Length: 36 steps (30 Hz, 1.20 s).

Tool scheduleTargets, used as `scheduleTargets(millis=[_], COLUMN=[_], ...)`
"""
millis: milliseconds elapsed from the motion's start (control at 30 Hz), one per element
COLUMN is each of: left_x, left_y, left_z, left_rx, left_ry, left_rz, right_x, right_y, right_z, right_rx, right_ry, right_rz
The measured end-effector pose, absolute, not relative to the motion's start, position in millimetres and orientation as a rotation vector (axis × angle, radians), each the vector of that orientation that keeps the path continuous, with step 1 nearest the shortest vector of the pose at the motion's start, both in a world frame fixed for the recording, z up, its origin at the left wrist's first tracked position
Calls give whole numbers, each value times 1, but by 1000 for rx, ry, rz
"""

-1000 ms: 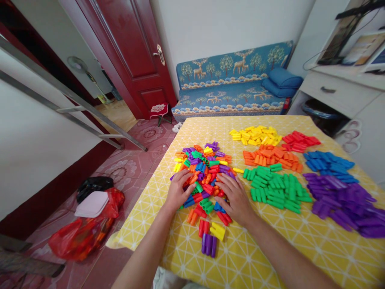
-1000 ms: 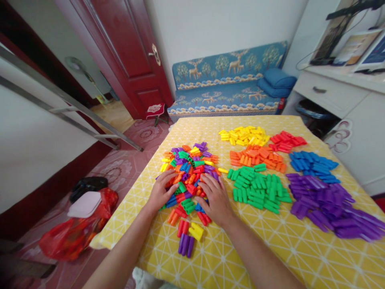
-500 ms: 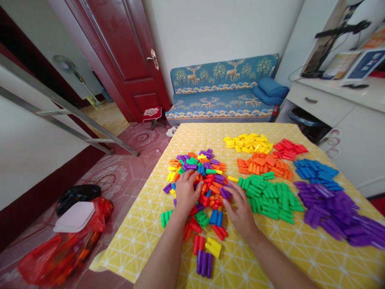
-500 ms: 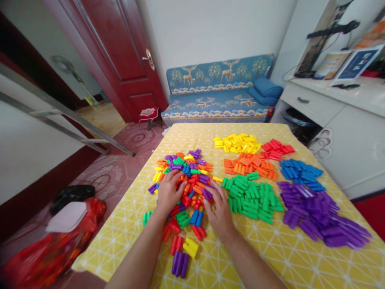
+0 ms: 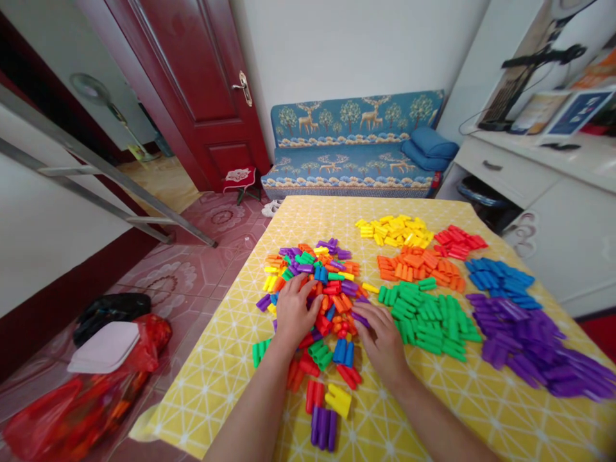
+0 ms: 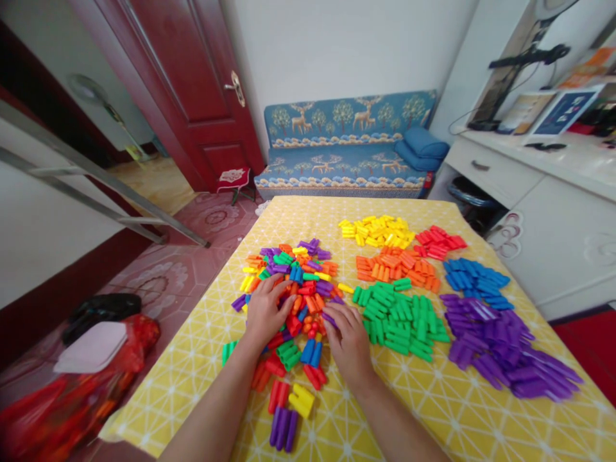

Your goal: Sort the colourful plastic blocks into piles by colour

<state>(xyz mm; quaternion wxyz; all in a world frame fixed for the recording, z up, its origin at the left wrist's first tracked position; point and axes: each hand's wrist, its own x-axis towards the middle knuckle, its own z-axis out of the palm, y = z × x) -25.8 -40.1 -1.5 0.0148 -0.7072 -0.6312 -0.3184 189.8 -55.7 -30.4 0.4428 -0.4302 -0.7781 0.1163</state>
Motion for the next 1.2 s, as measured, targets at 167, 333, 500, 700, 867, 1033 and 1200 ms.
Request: scheduleTargets(millis=[167, 333, 500, 700, 867, 1033, 1200], left_x=[-24, -24, -25, -24, -24, -25, -25], left_y=[-41, -41, -41, -41, -41, -41, -40], left_z=[2, 3, 2, 3, 2, 1, 1], left_rx=[-2197, -2187, -2187, -2189, -2196, -2204, -2206], left_ry=[-1990, -1997, -1983, -1986, -1984, -1970, -1969], left_rz=[-928, -892, -917, -916, -910, -878, -859], right_x=[190, 191, 187, 187, 191, 209, 290], right_y=[-61, -62, -61, -60, -63, -67, -56], right_z=[-27, -28, -29, -24, -22, -12, 5], right_rx=[-1031, -1091, -1077, -1027, -1042, -1110, -1402], right_ry=[-1804, -1740, -1797, -1904, -1866, -1729, -1448], right_rz=[388, 495, 488, 379, 351, 522, 427])
